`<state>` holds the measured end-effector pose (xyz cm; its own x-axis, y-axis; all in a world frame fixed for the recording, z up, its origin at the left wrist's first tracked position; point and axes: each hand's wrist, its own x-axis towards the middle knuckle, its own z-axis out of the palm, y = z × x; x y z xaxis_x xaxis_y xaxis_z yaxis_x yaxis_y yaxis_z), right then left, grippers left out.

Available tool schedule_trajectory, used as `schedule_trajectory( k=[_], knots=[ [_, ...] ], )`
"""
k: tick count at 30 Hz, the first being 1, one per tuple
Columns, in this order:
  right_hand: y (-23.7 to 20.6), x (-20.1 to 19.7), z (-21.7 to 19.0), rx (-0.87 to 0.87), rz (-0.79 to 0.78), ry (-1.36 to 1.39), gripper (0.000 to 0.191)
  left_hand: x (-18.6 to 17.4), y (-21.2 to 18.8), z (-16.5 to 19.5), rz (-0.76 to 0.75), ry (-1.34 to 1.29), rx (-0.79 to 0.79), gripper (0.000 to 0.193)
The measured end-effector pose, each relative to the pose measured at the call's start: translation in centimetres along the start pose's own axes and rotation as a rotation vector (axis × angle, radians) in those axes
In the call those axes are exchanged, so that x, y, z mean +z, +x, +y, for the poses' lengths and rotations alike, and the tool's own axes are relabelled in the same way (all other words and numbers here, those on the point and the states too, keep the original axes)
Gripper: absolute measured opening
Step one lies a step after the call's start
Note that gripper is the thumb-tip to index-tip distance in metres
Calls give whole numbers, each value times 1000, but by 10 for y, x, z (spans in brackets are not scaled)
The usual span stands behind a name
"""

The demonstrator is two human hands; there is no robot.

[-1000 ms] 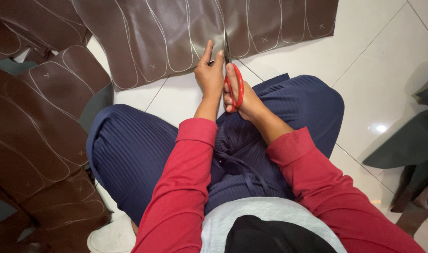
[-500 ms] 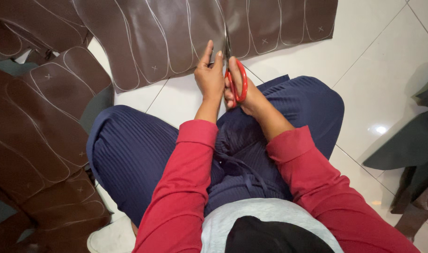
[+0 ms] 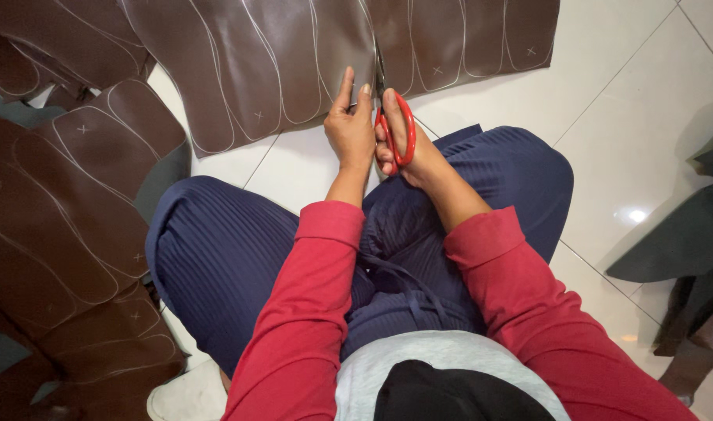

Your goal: The person sits on a tiled floor and uses red-handled scissors to cut along white outlines on a brown fabric sheet. They repeatedly cut out shapes, set them aside, and continue cutting additional pieces from the same sheet.

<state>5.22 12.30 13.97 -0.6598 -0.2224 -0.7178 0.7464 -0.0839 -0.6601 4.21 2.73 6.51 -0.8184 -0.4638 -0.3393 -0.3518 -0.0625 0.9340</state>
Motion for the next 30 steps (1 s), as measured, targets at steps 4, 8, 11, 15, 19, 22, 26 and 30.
schedule_trajectory(
  k=[4, 8, 11, 15, 19, 22, 26, 30],
  knots=[
    [1, -1, -1, 3, 0, -11, 67, 1, 3, -3, 12, -24, -7, 45],
    [1, -3, -2, 5, -5, -39, 66, 1, 6, -6, 29, -28, 38, 44],
    [0, -5, -6, -2, -5, -66, 66, 0, 9, -6, 44, -37, 74, 44],
    [1, -7, -18, 51, 9, -155, 69, 0, 12, -3, 51, -34, 63, 44],
    [6, -8, -31, 24, -55, -145, 71, -1, 11, 0, 22, -83, 47, 45],
    [12, -10, -37, 20, -94, -177, 72, -2, 9, 0, 17, -101, 106, 44],
    [18, -13, -38, 31, -106, -208, 74, -3, 8, -1, 21, -101, 122, 44],
    [20, -14, -35, 18, -99, -234, 74, -5, 7, 1, 26, -35, 48, 45]
  ],
)
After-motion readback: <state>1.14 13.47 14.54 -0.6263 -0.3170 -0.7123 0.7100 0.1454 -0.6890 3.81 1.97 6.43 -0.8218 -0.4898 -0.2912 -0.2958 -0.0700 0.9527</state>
